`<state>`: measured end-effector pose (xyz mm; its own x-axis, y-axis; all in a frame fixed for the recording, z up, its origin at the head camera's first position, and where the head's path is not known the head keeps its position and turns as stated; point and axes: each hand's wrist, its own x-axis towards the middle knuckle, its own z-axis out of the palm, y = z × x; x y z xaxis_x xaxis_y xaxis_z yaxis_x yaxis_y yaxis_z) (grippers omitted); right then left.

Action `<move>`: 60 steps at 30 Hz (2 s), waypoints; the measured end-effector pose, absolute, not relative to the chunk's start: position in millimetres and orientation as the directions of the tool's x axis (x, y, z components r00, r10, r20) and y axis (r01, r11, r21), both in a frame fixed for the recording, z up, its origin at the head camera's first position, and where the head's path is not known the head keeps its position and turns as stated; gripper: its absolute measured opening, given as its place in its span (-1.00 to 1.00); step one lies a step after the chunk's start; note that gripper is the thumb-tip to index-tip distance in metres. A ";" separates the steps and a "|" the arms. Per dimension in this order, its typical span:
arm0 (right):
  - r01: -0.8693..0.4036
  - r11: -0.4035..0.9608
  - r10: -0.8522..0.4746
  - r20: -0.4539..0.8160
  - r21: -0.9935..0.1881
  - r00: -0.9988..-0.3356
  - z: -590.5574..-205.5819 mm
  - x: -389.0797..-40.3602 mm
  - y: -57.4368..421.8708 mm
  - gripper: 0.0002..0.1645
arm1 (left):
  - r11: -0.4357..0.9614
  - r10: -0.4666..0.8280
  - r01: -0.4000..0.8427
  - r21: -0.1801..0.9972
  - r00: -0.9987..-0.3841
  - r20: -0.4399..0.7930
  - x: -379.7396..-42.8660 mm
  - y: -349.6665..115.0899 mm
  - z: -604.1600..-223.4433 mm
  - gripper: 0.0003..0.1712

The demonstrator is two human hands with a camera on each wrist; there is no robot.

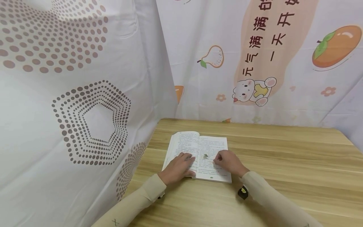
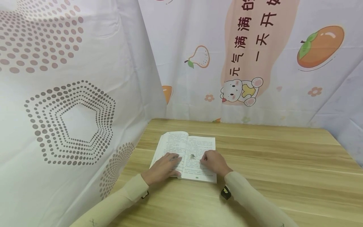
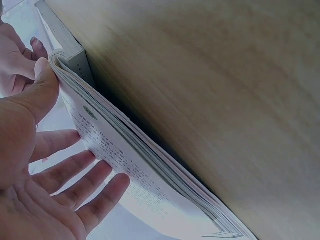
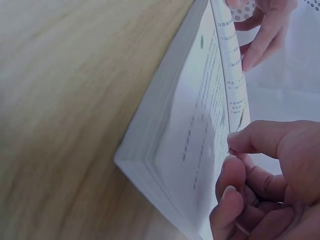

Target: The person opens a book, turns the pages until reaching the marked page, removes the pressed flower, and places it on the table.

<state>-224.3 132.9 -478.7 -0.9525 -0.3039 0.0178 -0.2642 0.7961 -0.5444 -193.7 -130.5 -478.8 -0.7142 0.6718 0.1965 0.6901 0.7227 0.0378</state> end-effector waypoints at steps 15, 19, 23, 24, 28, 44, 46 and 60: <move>-0.244 0.787 -0.276 0.031 -0.567 -0.961 -473.8 -223.9 150.7 -0.91 | 0.728 0.670 0.685 0.019 -0.718 0.188 -194.3 -130.3 -480.3 -0.16; -0.239 0.801 -0.266 0.031 -0.549 -0.964 -472.8 -224.6 156.6 -0.92 | 0.726 0.672 0.687 0.017 -0.715 0.194 -194.9 -130.5 -480.8 -0.16; -0.211 0.806 -0.243 0.016 -0.553 -0.970 -471.8 -224.8 163.9 -0.91 | 0.724 0.674 0.690 0.012 -0.710 0.201 -195.2 -130.3 -480.6 -0.17; -0.204 0.807 -0.236 0.013 -0.555 -0.972 -471.4 -224.6 165.7 -0.91 | 0.723 0.675 0.690 0.012 -0.710 0.201 -195.1 -130.3 -480.5 -0.17; -0.198 0.805 -0.225 0.021 -0.560 -0.974 -468.7 -223.4 174.1 -0.92 | 0.725 0.674 0.689 0.010 -0.712 0.198 -194.6 -130.2 -479.9 -0.17; -0.203 0.821 -0.186 0.086 -0.533 -0.979 -465.9 -217.3 214.4 -0.91 | 0.727 0.671 0.686 0.022 -0.718 0.185 -193.5 -130.0 -478.4 -0.17; -0.184 0.820 -0.175 0.069 -0.543 -0.982 -465.7 -217.2 219.1 -0.89 | 0.729 0.669 0.684 0.022 -0.720 0.183 -194.1 -129.9 -478.7 -0.17; -0.190 0.828 -0.156 0.109 -0.527 -0.982 -473.1 -210.1 243.2 -0.87 | 0.736 0.660 0.674 0.062 -0.735 0.153 -192.9 -130.4 -477.4 -0.16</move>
